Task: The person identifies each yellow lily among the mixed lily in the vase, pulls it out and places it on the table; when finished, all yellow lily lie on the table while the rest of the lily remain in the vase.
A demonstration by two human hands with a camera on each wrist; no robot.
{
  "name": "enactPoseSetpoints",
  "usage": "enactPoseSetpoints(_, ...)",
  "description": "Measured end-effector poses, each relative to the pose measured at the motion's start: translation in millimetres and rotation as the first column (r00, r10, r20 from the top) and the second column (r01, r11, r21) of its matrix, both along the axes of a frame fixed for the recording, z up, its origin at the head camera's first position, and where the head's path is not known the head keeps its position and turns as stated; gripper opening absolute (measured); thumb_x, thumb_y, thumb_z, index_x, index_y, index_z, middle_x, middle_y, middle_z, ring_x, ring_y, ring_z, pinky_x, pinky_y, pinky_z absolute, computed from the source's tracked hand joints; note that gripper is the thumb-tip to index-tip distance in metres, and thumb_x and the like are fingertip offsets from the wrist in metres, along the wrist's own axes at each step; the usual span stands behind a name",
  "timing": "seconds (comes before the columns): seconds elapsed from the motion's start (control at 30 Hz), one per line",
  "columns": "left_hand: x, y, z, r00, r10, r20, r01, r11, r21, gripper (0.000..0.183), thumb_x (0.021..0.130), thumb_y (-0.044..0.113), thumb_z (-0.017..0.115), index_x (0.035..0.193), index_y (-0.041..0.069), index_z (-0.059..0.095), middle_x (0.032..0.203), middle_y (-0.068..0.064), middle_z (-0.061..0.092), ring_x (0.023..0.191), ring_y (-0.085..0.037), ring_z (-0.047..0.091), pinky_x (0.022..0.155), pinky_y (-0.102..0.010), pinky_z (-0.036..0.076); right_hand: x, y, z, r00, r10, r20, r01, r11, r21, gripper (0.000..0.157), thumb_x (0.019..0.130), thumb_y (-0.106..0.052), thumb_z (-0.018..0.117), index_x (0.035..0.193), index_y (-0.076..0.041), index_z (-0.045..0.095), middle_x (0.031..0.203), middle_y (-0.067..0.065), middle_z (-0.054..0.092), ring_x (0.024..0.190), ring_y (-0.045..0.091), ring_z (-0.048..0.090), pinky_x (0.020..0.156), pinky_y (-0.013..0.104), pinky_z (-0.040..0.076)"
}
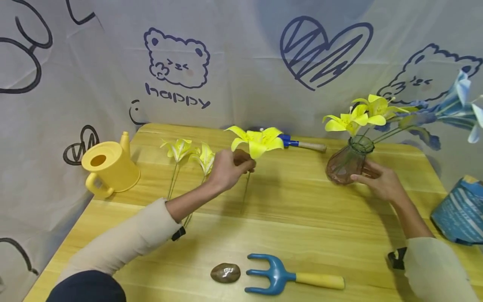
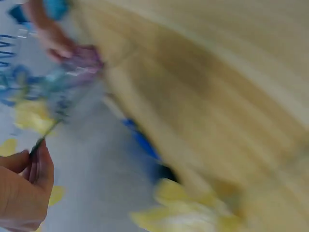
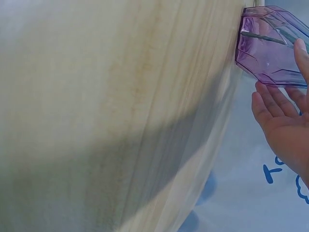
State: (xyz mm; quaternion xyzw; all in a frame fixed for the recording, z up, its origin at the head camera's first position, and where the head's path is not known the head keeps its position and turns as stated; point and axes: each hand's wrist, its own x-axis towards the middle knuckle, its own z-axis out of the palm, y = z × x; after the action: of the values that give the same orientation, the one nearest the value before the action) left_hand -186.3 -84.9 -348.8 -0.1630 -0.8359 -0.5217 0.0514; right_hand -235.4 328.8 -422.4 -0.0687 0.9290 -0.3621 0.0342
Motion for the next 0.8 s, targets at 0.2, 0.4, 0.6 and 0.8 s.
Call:
enactPoseSetpoints(0.2,-14.5,-29.9,-28.1,0.973,-0.023,0.231,0.055,0.990,-0.134,0.011,0.082,0.004,0.060,0.076,-0.003,0.067,0.067,-0.010,0.064,0.061,-0.022,0.063,0.057,-0.026,0.052,-1.8,0.5,-0.7,1.000,-0.006,-0.008,0.006,1.000,-0.008,0.075,0.079,-0.038,0.063,0.135,-0.001,0.030,0.125,0.026,0.043,0.106,0.039,0.048,0.080,0.043,0.044)
enactPoseSetpoints(0.4,-21.2,-30.7,-48.3,0.928,-0.110,0.356,0.169,0.976,-0.138,0.013,0.080,-0.002,0.061,0.068,-0.005,0.065,0.065,-0.009,0.064,0.058,-0.018,0.063,0.056,-0.025,0.052,-13.0,13.0,-20.9,1.000,-0.003,-0.022,0.002,0.999,-0.034,0.075,0.077,-0.042,0.063,0.137,-0.011,0.030,0.126,0.025,0.043,0.107,0.039,0.047,0.078,0.037,0.047)
enactPoseSetpoints(0.6,-26.3,-26.8,-57.2,0.925,-0.055,0.376,0.150,0.962,-0.228,0.016,0.079,-0.003,0.060,0.064,-0.008,0.064,0.064,-0.014,0.064,0.057,-0.022,0.063,0.055,-0.027,0.052,-17.7,17.2,-28.3,1.000,-0.001,0.000,0.001,1.000,-0.031,0.076,0.078,-0.043,0.062,0.138,-0.014,0.026,0.128,0.025,0.039,0.109,0.039,0.045,0.079,0.038,0.046)
enactPoseSetpoints(0.8,-27.5,-30.4,-56.5,0.945,-0.032,0.326,0.138,0.941,-0.308,0.022,0.077,0.001,0.062,0.058,-0.009,0.062,0.061,-0.014,0.063,0.053,-0.026,0.062,0.056,-0.030,0.052,-2.6,-0.2,-3.6,1.000,-0.016,0.009,0.016,0.999,-0.037,0.076,0.079,-0.040,0.063,0.136,-0.004,0.028,0.127,0.026,0.040,0.108,0.040,0.046,0.079,0.042,0.045)
